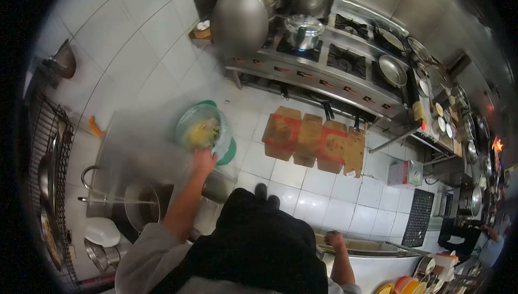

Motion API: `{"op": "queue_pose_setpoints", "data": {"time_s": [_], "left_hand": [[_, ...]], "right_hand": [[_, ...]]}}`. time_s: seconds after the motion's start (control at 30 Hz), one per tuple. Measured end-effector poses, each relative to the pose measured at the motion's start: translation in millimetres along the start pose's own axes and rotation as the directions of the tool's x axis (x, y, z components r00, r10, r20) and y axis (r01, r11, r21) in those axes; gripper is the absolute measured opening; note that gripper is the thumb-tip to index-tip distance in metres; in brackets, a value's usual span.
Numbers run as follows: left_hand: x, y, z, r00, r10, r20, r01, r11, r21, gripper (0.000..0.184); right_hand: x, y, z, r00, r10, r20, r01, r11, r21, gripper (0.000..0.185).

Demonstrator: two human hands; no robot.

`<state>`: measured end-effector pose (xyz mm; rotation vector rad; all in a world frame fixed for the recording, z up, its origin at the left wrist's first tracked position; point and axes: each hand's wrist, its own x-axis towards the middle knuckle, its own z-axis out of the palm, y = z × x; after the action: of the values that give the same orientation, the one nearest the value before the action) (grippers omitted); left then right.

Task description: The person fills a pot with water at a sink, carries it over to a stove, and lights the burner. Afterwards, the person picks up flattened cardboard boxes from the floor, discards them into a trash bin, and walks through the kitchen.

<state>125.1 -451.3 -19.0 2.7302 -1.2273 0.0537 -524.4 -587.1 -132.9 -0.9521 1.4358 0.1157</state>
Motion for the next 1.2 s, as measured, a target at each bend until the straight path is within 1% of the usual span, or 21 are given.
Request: {"op": "queue_pose_setpoints", "data": {"time_s": [0.03,0.13,0.23,0.3,0.33,0.4,0.57,0.73,0.77,0.8,0.87,0.93,1.03,1.1,1.13,1.17,1.2], "left_hand": [[-1,0,0,1.0,-0.005,-0.006,0.005,1.0,-0.007,0.023],[0,0,1,1.0,-0.002,-0.02,0.002,1.0,-0.023,0.023],[-1,-1,1,1.0,0.006,0.004,-0.006,1.0,-0.024,0.024],[1,-2,2,0.999,-0.001,0.044,0.002,1.0,-0.021,0.025],[0,-2,3,1.0,0.0,0.024,0.001,1.0,-0.03,0.025],[-1,-5,6,1.0,0.002,-0.021,-0.003,0.999,-0.042,0.025],[5,-5,19,1.0,-0.011,-0.001,0.011,1.0,-0.017,0.023],[2,-7,12,1.0,-0.009,0.001,0.009,1.0,0.006,0.021],[1,-4,8,1.0,-0.013,0.007,0.013,1.0,0.015,0.021],[1,-3,5,1.0,-0.018,0.01,0.018,1.0,0.023,0.02],[0,-4,7,1.0,-0.011,0.01,0.011,1.0,0.025,0.019],[1,-4,7,1.0,-0.011,0.009,0.011,1.0,0.02,0.019],[0,-6,10,1.0,-0.004,-0.016,0.004,1.0,0.002,0.018],[-2,-9,13,0.999,-0.015,-0.049,0.015,1.0,-0.015,0.018],[0,-7,16,0.998,-0.006,-0.066,0.004,1.0,-0.029,0.018],[2,-6,21,0.999,-0.018,-0.047,0.016,0.999,-0.032,0.017],[3,-9,25,0.999,-0.023,-0.03,0.022,0.999,-0.034,0.017]], "right_hand": [[-3,-1,1,1.0,-0.017,-0.024,0.018,0.998,0.057,0.021],[-6,-3,2,1.0,0.0,-0.009,0.001,0.996,0.088,0.024],[-3,-1,2,0.998,-0.053,-0.026,0.054,0.998,0.034,0.027],[-6,-6,1,0.998,-0.049,-0.037,0.047,0.998,-0.037,0.028],[-7,-7,3,0.998,-0.046,-0.036,0.044,0.996,-0.073,0.029],[-7,-7,6,0.998,-0.048,-0.039,0.046,0.998,-0.05,0.029],[-3,-3,3,0.997,-0.055,-0.052,0.054,0.998,-0.021,0.03],[3,-3,2,0.999,-0.032,-0.004,0.032,0.999,-0.014,0.031],[0,-3,1,0.987,-0.159,0.037,0.163,0.97,-0.183,0.031],[-1,-2,-2,0.955,-0.277,0.101,0.295,0.894,-0.338,0.031],[-4,-6,-5,0.939,-0.31,0.148,0.343,0.863,-0.37,0.03],[-11,-11,-2,0.984,-0.151,0.091,0.163,0.976,-0.145,0.029],[-32,-32,7,0.984,-0.166,0.069,0.178,0.955,-0.237,0.028],[-11,-20,-3,0.954,-0.244,0.172,0.291,0.89,-0.35,0.029],[-5,-11,-8,0.943,-0.278,0.184,0.327,0.876,-0.354,0.029],[-1,-6,-11,0.93,-0.31,0.196,0.362,0.86,-0.358,0.029],[3,1,-13,0.923,-0.344,0.174,0.383,0.867,-0.319,0.03]]}}
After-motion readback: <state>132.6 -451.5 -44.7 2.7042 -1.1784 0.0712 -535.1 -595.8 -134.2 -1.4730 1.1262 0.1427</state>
